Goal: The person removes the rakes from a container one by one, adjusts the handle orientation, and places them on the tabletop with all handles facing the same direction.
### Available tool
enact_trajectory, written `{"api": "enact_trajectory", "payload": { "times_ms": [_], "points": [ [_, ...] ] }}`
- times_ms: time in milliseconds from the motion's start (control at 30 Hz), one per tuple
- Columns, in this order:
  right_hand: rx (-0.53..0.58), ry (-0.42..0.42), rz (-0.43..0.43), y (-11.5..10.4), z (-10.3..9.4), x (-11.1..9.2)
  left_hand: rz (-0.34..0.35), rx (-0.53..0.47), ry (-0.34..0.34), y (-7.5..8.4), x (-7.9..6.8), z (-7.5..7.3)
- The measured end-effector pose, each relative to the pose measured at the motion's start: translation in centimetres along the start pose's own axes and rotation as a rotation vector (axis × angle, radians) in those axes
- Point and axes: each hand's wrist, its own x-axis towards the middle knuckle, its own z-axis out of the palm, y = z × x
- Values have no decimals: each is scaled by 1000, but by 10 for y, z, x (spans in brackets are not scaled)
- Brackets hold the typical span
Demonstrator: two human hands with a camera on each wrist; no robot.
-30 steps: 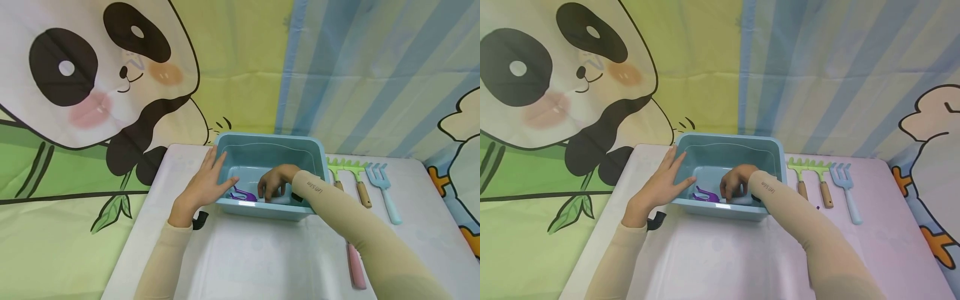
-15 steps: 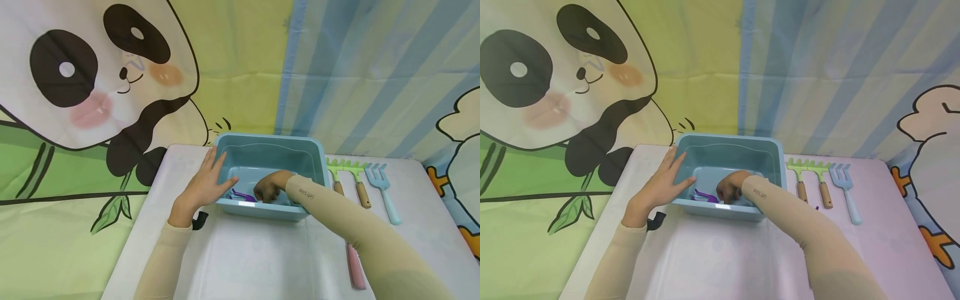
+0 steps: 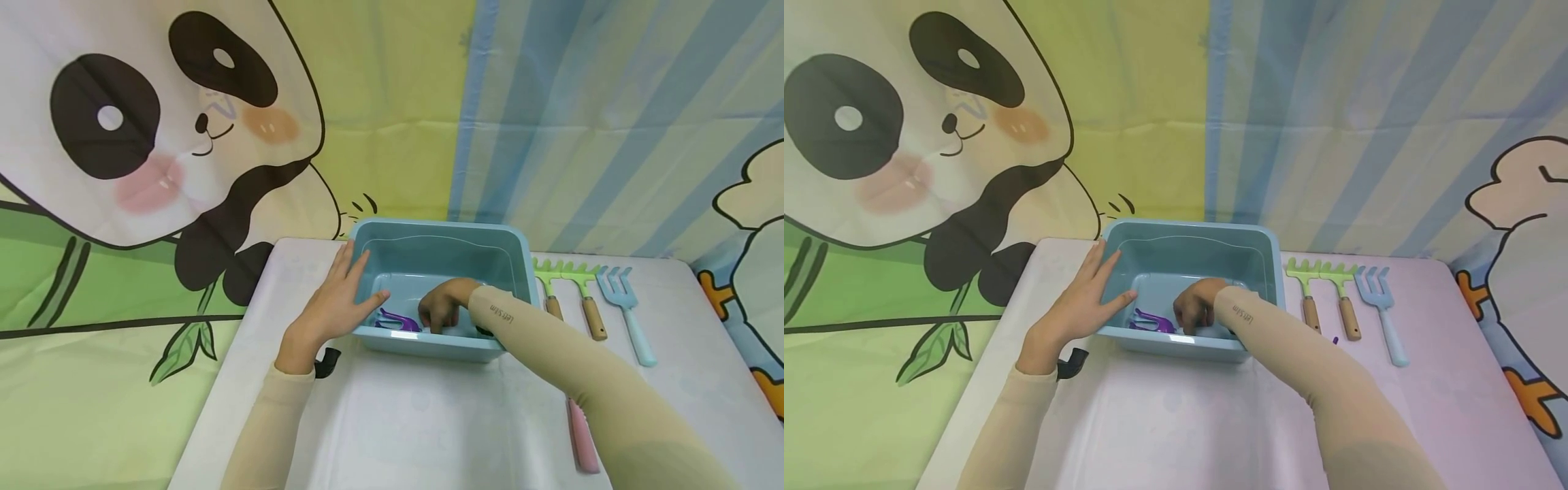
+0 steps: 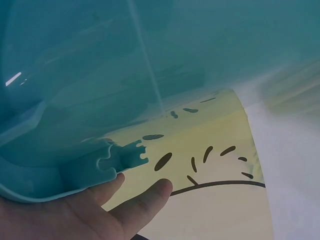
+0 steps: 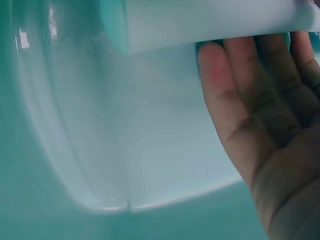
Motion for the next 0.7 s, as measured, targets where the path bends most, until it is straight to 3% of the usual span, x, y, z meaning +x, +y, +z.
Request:
{"api": "enact_trajectory", "payload": {
  "times_ms": [233, 400, 533, 700],
  "points": [
    [113, -7, 17, 0, -4, -4, 0, 7, 4, 0, -1, -1],
    [120, -8, 39, 0, -8, -8, -2, 14, 0, 2, -1, -1],
    [104, 30, 37, 3, -12, -11, 0, 15, -5, 2, -1, -1],
    [165, 95, 27, 9, -20, -14, -7, 18, -14, 1, 0, -1]
  ]
}}
